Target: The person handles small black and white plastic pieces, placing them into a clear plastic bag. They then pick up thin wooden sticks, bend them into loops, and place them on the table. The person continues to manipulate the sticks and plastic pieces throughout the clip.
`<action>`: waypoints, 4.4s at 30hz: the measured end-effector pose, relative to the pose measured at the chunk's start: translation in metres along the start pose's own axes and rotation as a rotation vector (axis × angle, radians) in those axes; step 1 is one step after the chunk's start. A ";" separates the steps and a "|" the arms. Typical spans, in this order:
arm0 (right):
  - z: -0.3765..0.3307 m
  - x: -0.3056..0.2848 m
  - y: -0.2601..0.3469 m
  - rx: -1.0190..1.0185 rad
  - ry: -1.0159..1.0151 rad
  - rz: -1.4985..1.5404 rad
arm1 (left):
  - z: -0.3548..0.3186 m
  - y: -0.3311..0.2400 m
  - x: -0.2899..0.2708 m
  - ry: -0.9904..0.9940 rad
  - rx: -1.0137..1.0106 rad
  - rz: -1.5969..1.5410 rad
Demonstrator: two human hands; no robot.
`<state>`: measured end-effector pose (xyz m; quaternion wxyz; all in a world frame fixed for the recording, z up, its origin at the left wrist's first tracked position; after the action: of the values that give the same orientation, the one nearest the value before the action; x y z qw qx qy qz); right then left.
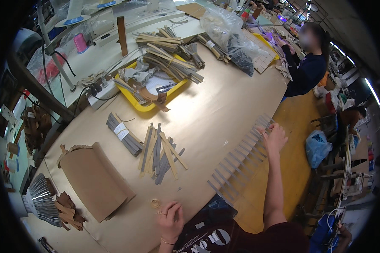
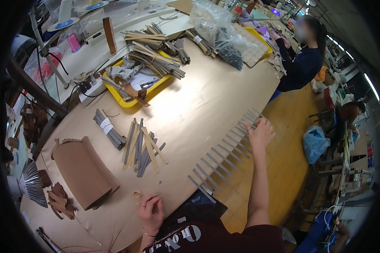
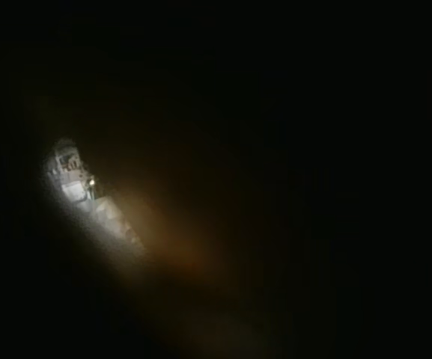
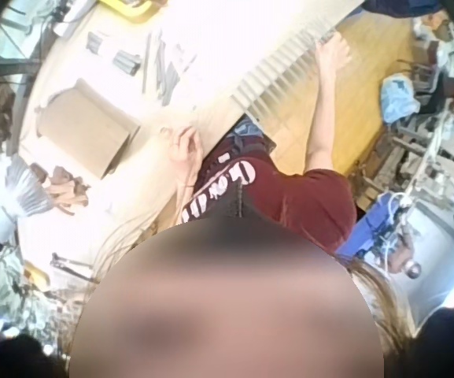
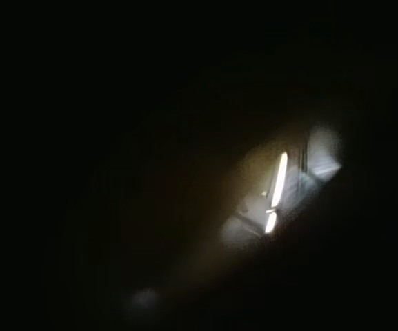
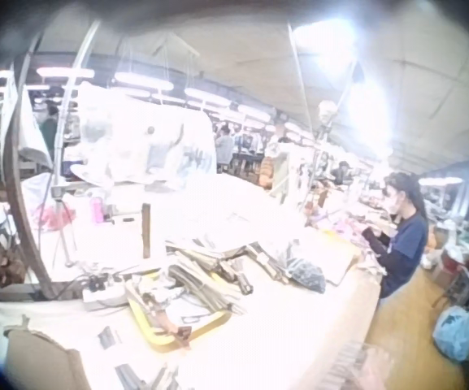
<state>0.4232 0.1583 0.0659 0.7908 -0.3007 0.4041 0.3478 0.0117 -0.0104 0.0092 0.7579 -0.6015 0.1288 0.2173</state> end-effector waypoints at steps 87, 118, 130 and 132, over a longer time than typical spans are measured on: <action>-0.149 -0.104 0.256 -1.164 0.705 1.181 | 0.014 -0.016 -0.038 -0.508 -0.072 -0.511; -0.159 -0.194 0.216 -1.061 0.704 1.700 | 0.057 -0.052 -0.078 -0.600 0.245 0.046; -0.167 -0.197 0.209 -1.104 0.484 1.638 | 0.039 -0.056 -0.066 -0.547 0.331 0.088; -0.168 -0.184 0.212 -1.107 0.573 1.498 | 0.039 -0.050 -0.060 -0.505 0.344 0.073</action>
<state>0.1032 0.0973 0.0978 -0.0166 -0.3683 0.4472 0.8149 -0.0190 0.0076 0.0894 0.8482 -0.3863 -0.0073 0.3623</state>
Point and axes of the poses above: each hand's wrist, its own z-axis towards the middle knuckle, its own x-axis out of the palm, y = z × x, the point moved 5 cm from there along z, towards the middle knuckle, and after that the axes turned 6 degrees about -z, right-handed, at the moved point
